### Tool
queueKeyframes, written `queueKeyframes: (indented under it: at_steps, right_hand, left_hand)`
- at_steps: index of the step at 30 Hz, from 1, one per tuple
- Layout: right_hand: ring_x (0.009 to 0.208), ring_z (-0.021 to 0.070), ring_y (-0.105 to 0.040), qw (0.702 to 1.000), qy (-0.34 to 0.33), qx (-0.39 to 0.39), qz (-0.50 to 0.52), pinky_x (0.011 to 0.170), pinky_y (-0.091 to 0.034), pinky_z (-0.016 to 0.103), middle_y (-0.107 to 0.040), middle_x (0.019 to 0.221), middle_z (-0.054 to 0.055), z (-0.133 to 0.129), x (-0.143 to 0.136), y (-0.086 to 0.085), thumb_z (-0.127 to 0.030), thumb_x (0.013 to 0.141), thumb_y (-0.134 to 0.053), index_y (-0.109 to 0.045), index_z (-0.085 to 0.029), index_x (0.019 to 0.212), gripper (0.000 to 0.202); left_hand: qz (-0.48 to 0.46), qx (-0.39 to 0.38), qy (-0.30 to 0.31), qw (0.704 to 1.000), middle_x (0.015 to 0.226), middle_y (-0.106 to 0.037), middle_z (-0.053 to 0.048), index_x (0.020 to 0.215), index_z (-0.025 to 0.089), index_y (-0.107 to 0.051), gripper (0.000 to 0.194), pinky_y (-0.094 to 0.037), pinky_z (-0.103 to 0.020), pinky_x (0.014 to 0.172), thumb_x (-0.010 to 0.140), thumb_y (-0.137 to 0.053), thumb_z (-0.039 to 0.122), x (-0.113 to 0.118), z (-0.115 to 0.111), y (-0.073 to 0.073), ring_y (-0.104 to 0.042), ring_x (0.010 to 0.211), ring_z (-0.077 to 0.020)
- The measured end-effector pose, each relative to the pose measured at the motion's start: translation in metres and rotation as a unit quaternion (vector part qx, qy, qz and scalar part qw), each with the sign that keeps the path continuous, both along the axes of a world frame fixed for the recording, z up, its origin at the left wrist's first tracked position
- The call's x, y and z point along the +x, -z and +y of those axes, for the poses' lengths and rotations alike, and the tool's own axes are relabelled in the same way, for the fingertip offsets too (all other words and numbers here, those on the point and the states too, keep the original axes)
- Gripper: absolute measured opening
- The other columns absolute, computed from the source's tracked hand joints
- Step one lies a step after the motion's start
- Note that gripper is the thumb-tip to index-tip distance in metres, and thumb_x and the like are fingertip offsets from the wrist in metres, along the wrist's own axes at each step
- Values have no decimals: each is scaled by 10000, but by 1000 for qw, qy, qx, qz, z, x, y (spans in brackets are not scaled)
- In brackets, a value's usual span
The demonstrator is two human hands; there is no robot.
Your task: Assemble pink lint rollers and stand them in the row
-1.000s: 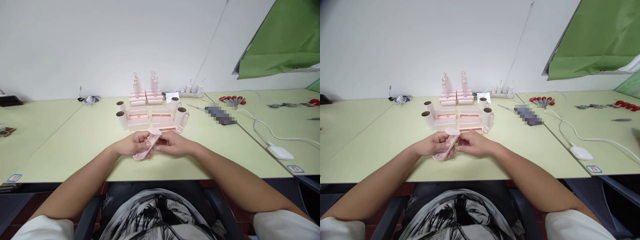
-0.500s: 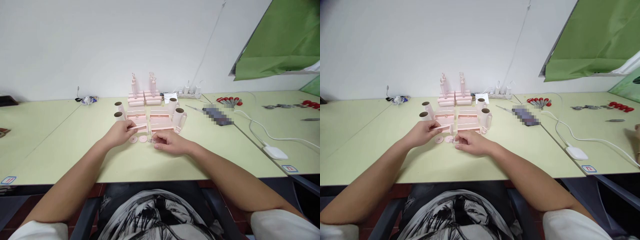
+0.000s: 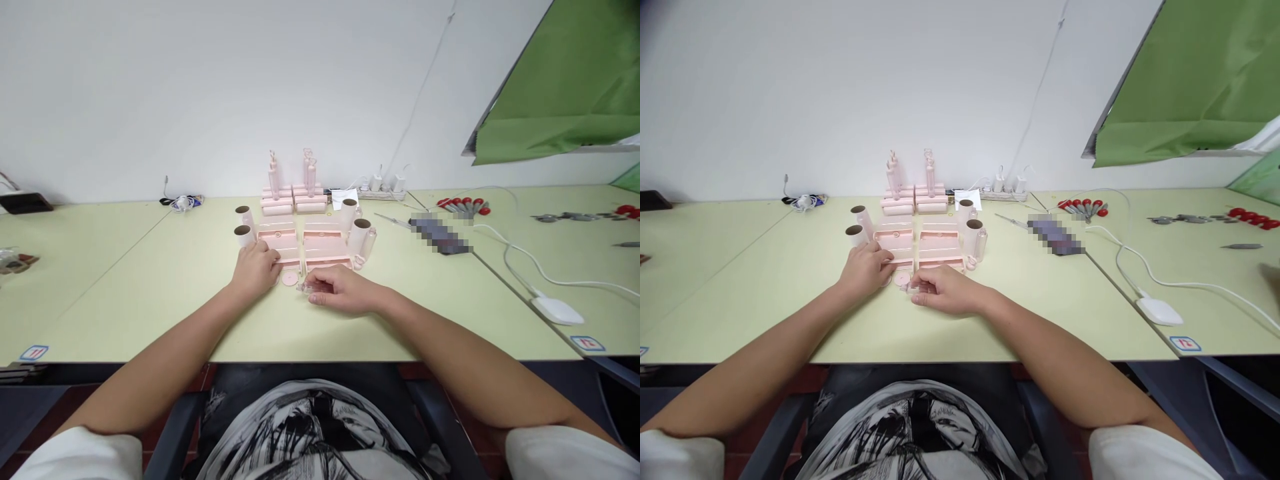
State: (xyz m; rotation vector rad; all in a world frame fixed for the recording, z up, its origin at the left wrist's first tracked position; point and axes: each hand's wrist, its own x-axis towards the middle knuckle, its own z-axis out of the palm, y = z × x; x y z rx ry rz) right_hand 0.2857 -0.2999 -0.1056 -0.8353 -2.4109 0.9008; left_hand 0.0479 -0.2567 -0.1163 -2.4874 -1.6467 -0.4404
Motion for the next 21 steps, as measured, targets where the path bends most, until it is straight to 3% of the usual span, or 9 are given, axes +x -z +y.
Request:
queueKeyframes:
  at_steps: [5, 9, 16, 21]
  right_hand:
    - [636, 111, -434, 1000, 1, 1, -5, 603, -347, 233, -502, 719, -34, 0, 1, 1, -352, 895, -595, -599, -167, 971, 200]
    - [636, 111, -434, 1000, -2, 1, -2, 605, -343, 231, -500, 716, -35, 1, 1, 3, -344, 894, -596, -600, -166, 975, 196]
    - [629, 107, -422, 1000, 2, 17, 6, 603, -337, 227, -500, 713, -32, 2, 0, 3, -336, 887, -608, -605, -161, 944, 184]
    - [629, 106, -424, 1000, -1, 16, 11, 602, -344, 227, -507, 714, -32, 1, 0, 2, -316, 886, -607, -605, -160, 943, 166]
  left_hand:
    - [0, -7, 28, 1000, 1019, -602, -137, 1079, 184, -685, 388, -386, -444, 864, 859, -567, 481, -2, -10, -5, -535, 1010, -324]
    - [8, 48, 49, 998, 1203, -549, -164, 1249, 195, -599, 595, -331, -506, 971, 823, -582, 610, 3, -19, -2, -476, 1109, -348]
    - [33, 76, 51, 995, 1451, -424, -208, 1384, 169, -502, 703, -160, -590, 1117, 850, -522, 626, 8, -8, 21, -297, 1356, -405]
    - [33, 67, 44, 996, 1489, -387, -209, 1412, 163, -468, 715, -203, -590, 1094, 872, -490, 631, 6, -4, 22, -268, 1384, -413]
